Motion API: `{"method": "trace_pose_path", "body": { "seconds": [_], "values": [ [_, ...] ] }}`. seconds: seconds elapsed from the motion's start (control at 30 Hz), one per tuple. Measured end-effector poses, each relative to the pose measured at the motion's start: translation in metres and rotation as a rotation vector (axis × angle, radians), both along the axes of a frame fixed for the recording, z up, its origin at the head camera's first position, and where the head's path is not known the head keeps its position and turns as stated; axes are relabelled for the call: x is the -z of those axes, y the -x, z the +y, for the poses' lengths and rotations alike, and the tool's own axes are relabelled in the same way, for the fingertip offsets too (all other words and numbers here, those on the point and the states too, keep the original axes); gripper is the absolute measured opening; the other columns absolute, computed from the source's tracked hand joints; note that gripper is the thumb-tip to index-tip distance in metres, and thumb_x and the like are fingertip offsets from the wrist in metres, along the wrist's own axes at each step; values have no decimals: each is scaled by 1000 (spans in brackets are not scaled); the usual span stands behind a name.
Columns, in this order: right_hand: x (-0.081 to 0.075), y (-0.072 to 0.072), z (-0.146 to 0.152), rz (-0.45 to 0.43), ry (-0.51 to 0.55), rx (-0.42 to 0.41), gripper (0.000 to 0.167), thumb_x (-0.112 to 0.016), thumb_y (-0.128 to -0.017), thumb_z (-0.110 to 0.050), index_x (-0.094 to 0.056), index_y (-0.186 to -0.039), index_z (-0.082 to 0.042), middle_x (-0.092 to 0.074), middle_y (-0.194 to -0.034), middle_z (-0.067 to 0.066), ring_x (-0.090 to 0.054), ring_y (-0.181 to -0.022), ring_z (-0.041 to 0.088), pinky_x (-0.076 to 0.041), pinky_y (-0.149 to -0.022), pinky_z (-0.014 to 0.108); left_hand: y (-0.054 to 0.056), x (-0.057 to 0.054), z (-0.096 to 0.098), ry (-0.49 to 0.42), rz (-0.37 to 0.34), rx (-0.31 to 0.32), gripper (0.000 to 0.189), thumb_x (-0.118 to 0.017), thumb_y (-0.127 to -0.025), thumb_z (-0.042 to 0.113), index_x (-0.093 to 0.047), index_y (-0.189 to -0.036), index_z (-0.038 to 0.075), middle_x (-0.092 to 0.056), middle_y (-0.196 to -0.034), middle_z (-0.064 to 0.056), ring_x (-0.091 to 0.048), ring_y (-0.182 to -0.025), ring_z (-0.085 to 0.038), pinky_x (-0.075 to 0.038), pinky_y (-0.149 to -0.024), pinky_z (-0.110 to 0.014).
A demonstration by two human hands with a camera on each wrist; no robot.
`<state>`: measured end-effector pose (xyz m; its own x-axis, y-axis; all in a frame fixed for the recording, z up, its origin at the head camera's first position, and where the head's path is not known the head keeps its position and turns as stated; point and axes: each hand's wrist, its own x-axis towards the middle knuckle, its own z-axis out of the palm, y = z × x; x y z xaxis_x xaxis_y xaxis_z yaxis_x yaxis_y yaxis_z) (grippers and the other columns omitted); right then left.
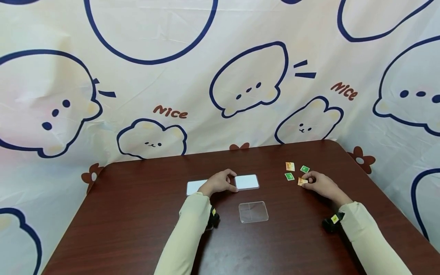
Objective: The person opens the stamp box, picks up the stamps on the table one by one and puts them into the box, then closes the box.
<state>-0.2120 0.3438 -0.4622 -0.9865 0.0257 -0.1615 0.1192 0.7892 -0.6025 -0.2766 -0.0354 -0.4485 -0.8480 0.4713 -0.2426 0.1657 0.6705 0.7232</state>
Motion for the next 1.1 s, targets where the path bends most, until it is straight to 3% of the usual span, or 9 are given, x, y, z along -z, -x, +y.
{"method": "trace_pose_path", "body": {
  "seconds": [0.53, 0.77, 1.1],
  "values": [
    [-7, -1, 5, 29, 84, -68, 35, -66, -91, -23, -57, -115, 2, -48, -88, 6, -45, -86, 20, -37, -71, 30, -2, -3, 0, 13, 12, 2, 55, -80, -79, 27, -55, -126, 17, -49, -88, -2, -45, -74, -17, -38, -70, -31],
    [-13, 7, -13, 45, 114, -111, 35, -66, -91, -24, -58, -115, 0, -49, -91, 6, -46, -86, 19, -38, -69, 25, -2, -2, 0, 16, 16, 2, 55, -80, -79, 30, -55, -126, 17, -49, -87, -2, -45, -74, -16, -38, -70, -31],
    [-24, 20, -49, 60, 117, -169, 27, -65, -90, -19, -60, -111, -4, -48, -88, 6, -47, -89, 21, -40, -71, 28, -3, -1, 0, 9, 24, -5, 54, -80, -79, 29, -56, -125, 16, -50, -88, -3, -45, -72, -17, -38, -68, -30]
  ]
}}
